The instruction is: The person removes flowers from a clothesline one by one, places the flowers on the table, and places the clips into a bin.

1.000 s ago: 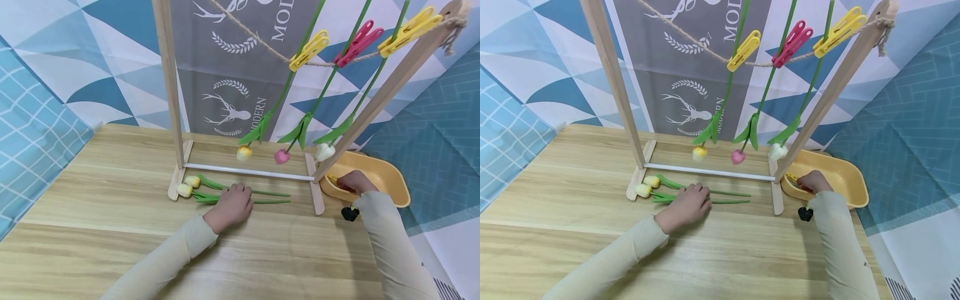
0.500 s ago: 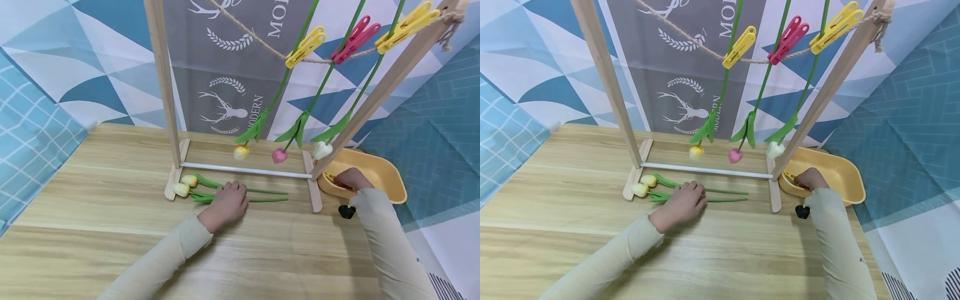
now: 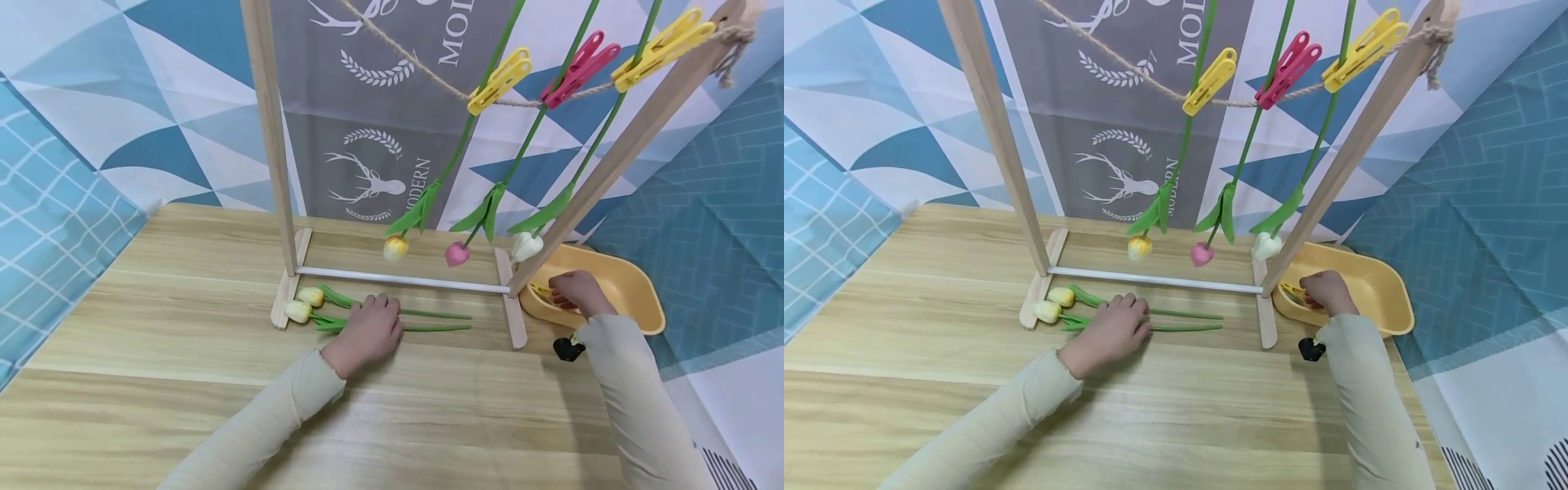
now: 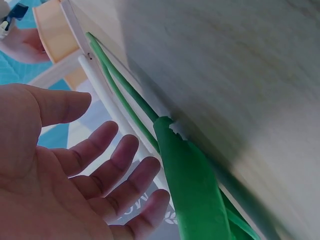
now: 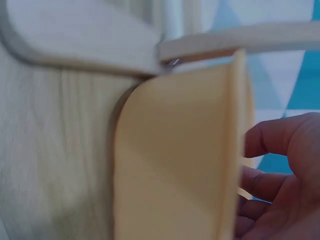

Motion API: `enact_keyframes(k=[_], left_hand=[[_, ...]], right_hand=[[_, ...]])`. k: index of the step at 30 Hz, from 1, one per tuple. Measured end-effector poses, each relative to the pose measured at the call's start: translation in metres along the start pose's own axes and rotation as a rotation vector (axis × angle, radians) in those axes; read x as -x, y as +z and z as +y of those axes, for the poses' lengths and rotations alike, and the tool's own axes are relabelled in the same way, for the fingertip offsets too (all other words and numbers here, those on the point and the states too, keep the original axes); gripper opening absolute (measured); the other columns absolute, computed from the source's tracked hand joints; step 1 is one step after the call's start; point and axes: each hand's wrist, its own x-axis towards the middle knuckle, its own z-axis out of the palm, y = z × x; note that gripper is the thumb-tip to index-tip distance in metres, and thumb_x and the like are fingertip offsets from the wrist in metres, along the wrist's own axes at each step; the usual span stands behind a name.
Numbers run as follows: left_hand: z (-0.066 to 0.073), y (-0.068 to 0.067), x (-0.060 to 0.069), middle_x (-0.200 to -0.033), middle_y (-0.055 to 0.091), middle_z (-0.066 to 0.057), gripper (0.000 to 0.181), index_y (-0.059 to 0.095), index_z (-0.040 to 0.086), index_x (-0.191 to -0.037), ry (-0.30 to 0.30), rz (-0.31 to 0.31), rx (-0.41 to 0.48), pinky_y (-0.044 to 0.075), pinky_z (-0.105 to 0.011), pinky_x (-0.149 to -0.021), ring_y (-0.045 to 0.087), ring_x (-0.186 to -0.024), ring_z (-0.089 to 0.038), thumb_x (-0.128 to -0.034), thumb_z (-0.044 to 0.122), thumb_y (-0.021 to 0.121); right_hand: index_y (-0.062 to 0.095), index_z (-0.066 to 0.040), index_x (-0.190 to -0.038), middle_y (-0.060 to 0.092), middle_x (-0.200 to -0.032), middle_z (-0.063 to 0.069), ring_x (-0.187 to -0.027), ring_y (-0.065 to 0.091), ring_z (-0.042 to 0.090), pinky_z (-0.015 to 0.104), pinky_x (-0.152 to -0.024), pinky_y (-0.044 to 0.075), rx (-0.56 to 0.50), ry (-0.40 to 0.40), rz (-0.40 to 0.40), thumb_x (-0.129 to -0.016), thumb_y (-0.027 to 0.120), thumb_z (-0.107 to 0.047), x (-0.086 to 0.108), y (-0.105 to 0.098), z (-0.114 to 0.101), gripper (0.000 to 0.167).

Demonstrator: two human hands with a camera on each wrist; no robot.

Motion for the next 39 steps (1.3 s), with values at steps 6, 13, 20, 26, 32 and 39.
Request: enact_keyframes(k=[6, 13, 20, 26, 32, 39], left_hand=[[-0.003, -0.003, 0.002, -0.094, 0.055, -0.01, 0.018, 0.054, 0.008, -0.094, -0.007, 0.014, -0.002, 0.039, -0.042, -0.072, 0.051, -0.09, -0.029, -0.0937, 0.025, 0.05], [-0.007, -0.008, 0.004, -0.089, 0.053, -0.009, 0.018, 0.054, 0.008, -0.092, -0.02, 0.018, -0.001, 0.038, -0.041, -0.071, 0.049, -0.086, -0.027, -0.0939, 0.025, 0.049], [-0.01, -0.013, 0.009, -0.095, 0.054, -0.008, 0.021, 0.057, 0.008, -0.1, -0.039, 0.005, 0.042, 0.039, -0.04, -0.075, 0.049, -0.09, -0.025, -0.094, 0.028, 0.05], [-0.014, -0.02, 0.013, -0.097, 0.055, -0.008, 0.023, 0.057, 0.008, -0.102, -0.06, 0.027, 0.068, 0.039, -0.041, -0.075, 0.05, -0.092, -0.026, -0.0938, 0.028, 0.052], [-0.018, -0.029, 0.018, -0.109, 0.057, -0.01, 0.026, 0.058, 0.009, -0.109, -0.094, 0.07, 0.1, 0.043, -0.046, -0.081, 0.052, -0.103, -0.028, -0.0948, 0.03, 0.051], [-0.021, -0.044, 0.026, -0.098, 0.059, -0.012, 0.024, 0.059, 0.004, -0.105, -0.026, 0.194, 0.17, 0.047, -0.043, -0.074, 0.057, -0.095, -0.029, -0.095, 0.025, 0.051]], right_hand=[[0.037, 0.011, -0.135, 0.044, -0.13, 0.031, -0.109, 0.054, 0.037, 0.041, -0.086, 0.05, -0.071, -0.077, 0.05, -0.098, 0.037, -0.036, 0.027, 0.005, -0.01, 0.06], [0.039, 0.006, -0.135, 0.046, -0.132, 0.026, -0.113, 0.051, 0.035, 0.041, -0.089, 0.047, -0.13, -0.138, 0.125, -0.097, 0.034, -0.045, 0.053, 0.014, -0.02, 0.064], [0.045, 0.0, -0.133, 0.05, -0.127, 0.019, -0.1, 0.058, 0.021, 0.026, -0.079, 0.05, -0.151, -0.144, 0.155, -0.097, 0.037, -0.046, 0.07, 0.024, -0.033, 0.059], [0.051, 0.002, -0.126, 0.055, -0.121, 0.019, -0.082, 0.058, 0.005, 0.021, -0.073, 0.05, -0.157, -0.188, 0.187, -0.097, 0.043, -0.038, 0.081, 0.034, -0.045, 0.05], [0.053, 0.002, -0.123, 0.059, -0.111, 0.012, -0.077, 0.057, -0.002, 0.018, -0.07, 0.049, -0.183, -0.223, 0.173, -0.095, 0.048, -0.04, 0.094, 0.04, -0.057, 0.051], [0.057, 0.001, -0.119, 0.062, -0.091, -0.005, -0.078, 0.059, 0.003, 0.018, -0.068, 0.05, -0.199, -0.283, 0.181, -0.095, 0.05, -0.036, 0.107, 0.048, -0.069, 0.044]])
